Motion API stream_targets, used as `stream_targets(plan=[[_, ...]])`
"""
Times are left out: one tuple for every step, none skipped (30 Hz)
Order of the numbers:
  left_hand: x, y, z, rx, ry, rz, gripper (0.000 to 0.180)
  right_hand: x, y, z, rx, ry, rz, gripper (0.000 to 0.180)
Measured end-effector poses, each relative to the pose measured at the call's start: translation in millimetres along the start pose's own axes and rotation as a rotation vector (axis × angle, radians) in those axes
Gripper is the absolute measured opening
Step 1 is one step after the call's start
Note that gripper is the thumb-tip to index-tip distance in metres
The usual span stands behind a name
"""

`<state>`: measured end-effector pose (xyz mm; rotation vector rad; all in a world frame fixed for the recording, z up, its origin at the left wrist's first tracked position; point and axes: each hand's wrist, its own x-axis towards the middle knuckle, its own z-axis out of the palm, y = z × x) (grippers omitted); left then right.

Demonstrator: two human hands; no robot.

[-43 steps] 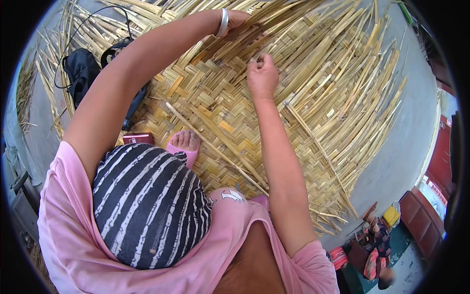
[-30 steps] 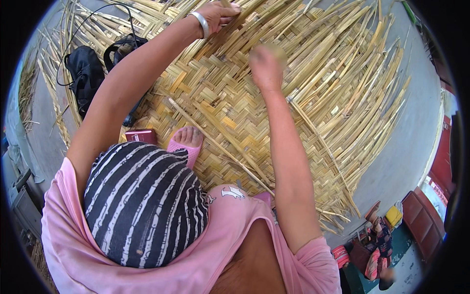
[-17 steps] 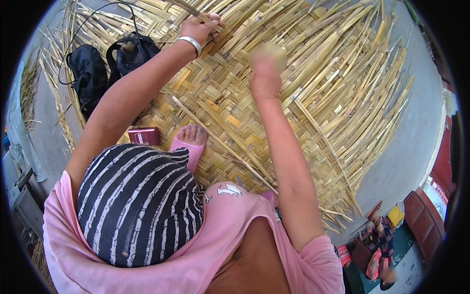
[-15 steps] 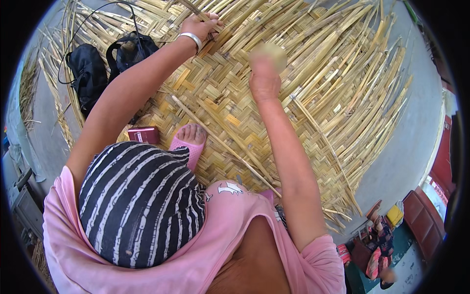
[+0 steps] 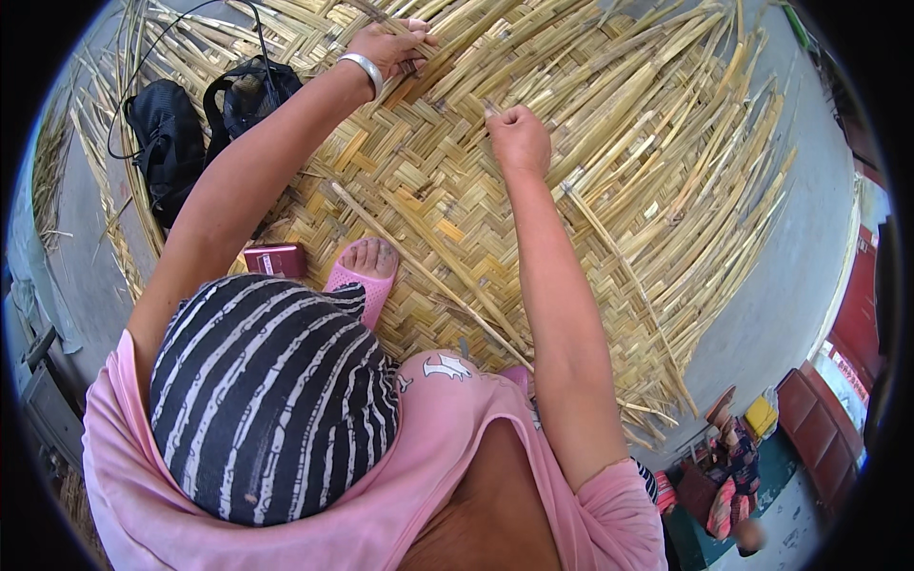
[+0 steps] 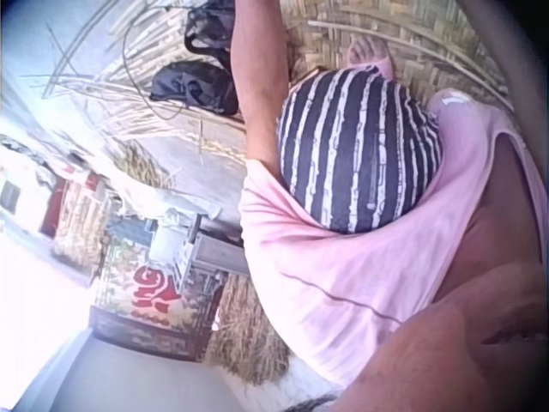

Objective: The person sits on the floor and weaves a large flat mat or basket base using dried palm leaves. They interlace the leaves by hand, periodically adjusting the weave and adding new strands to expand the pattern.

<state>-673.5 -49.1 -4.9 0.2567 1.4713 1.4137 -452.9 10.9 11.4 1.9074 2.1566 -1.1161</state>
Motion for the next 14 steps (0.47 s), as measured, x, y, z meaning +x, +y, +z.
stream_targets(plan=[[-1.3, -0.2, 0.4, 0.010, -0.006, 0.004, 0.020, -2.6, -1.0, -3.3, -0.007, -0.052, 0.009, 0.019], [-3.1, -0.7, 0.4, 0.004, -0.002, 0.009, 0.020, -2.0, 0.9, -1.0, -0.009, -0.036, -0.002, 0.019], [-5.2, -1.5, 0.4, -0.001, 0.004, 0.014, 0.020, -0.4, 4.4, 3.3, -0.010, -0.020, -0.014, 0.019], [-5.6, 0.3, 1.4, -0.004, 0.005, 0.022, 0.020, 1.8, 6.3, 5.6, -0.009, 0.002, -0.026, 0.020], [-6.2, 1.8, 2.6, 0.001, 0.001, 0.021, 0.020, 3.0, 7.7, 6.6, -0.014, 0.018, -0.032, 0.019], [-6.8, 3.3, 4.0, 0.006, -0.002, 0.020, 0.020, 4.1, 9.0, 7.0, -0.019, 0.034, -0.038, 0.018], [-7.8, 3.1, 3.6, 0.012, -0.004, 0.015, 0.020, 3.7, 10.1, 8.4, -0.024, 0.047, -0.041, 0.017], [-7.8, 4.1, 2.8, 0.010, -0.029, 0.021, 0.021, 2.9, 10.5, 9.0, -0.013, 0.050, -0.043, 0.016], [-9.1, 4.3, 1.9, 0.022, -0.037, 0.028, 0.021, 1.9, 11.1, 9.5, -0.002, 0.052, -0.044, 0.015], [-11.8, 6.0, 2.4, 0.031, -0.046, 0.037, 0.022, 1.4, 11.6, 9.1, 0.005, 0.056, -0.047, 0.015], [-14.3, 8.0, 3.0, 0.041, -0.054, 0.046, 0.023, 0.1, 11.7, 8.3, 0.015, 0.054, -0.060, 0.015], [-16.0, 9.7, 2.9, 0.036, -0.057, 0.039, 0.023, -2.2, 11.3, 6.4, 0.024, 0.051, -0.073, 0.015], [-17.2, 11.6, 2.1, 0.029, -0.060, 0.032, 0.024, -4.6, 10.5, 3.8, 0.031, 0.048, -0.087, 0.014], [-18.1, 13.5, 0.8, 0.023, -0.063, 0.026, 0.024, -3.6, 10.3, 3.7, 0.029, 0.048, -0.089, 0.014]])
